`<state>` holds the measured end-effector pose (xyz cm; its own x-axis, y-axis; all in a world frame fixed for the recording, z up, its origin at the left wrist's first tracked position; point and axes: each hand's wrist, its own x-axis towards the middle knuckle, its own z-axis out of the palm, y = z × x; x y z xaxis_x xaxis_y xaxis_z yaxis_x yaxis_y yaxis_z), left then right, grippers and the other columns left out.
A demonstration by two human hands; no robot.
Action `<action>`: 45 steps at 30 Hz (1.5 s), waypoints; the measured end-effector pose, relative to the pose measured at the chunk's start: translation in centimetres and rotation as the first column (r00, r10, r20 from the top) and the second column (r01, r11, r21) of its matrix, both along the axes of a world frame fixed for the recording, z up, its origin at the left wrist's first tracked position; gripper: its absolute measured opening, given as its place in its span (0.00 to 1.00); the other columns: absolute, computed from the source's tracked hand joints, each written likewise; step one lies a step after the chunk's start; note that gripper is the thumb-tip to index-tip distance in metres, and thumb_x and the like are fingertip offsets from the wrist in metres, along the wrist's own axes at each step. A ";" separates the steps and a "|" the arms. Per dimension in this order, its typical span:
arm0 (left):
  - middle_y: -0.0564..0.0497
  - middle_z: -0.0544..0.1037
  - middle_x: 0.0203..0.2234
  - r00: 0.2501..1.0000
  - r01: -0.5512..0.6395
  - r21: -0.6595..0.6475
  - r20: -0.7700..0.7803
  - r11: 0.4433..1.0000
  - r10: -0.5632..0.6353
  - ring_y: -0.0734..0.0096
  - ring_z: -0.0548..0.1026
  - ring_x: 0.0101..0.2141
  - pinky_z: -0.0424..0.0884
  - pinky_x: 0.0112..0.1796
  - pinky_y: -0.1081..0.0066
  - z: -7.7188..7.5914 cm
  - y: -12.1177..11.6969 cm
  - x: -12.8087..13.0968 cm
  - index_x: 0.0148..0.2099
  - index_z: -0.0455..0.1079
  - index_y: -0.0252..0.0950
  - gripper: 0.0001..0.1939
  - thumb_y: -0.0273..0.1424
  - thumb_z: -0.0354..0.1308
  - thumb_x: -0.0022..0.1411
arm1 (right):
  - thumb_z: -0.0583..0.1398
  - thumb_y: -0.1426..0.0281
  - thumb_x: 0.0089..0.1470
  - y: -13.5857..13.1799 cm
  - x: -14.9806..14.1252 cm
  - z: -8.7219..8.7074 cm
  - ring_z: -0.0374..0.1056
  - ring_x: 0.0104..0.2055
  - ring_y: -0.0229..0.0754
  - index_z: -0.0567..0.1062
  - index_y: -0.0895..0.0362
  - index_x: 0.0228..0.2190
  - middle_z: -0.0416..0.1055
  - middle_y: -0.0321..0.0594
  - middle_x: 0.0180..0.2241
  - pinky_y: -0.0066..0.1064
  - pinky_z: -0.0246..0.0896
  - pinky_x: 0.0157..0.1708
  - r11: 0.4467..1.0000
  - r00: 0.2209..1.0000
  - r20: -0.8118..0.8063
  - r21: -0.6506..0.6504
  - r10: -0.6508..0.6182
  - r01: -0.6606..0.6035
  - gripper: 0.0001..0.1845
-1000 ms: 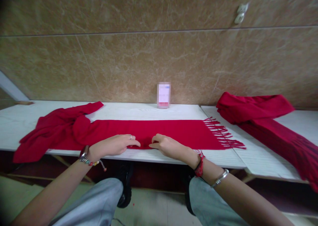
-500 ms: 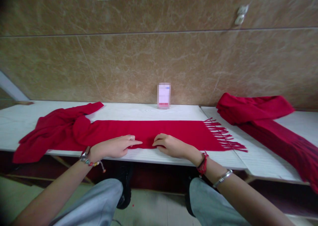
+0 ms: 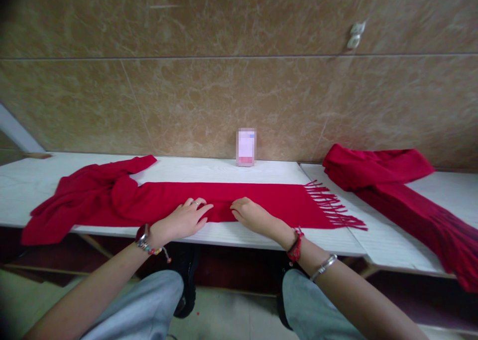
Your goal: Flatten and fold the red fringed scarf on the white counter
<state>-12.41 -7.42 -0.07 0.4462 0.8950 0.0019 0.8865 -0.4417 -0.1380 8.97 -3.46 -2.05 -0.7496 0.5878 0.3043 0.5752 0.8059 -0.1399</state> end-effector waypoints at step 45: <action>0.44 0.35 0.63 0.920 -0.348 -0.208 0.111 0.914 0.376 0.39 0.32 0.59 0.37 0.51 0.37 -2.7 4.7 -3.2 0.65 0.37 0.45 0.42 0.59 0.37 0.54 | 0.43 0.70 0.61 3.0 8.9 -3.7 0.40 0.62 0.57 0.61 0.53 0.54 0.44 0.49 0.61 0.62 0.50 0.47 0.951 0.851 0.426 0.162 -0.307 0.262 0.21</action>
<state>-15.64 -2.74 -2.73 0.0988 0.9859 -0.1349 0.9942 -0.0918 0.0567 17.90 -0.45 -5.72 -0.6227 0.7810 0.0466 0.7640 0.5941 0.2516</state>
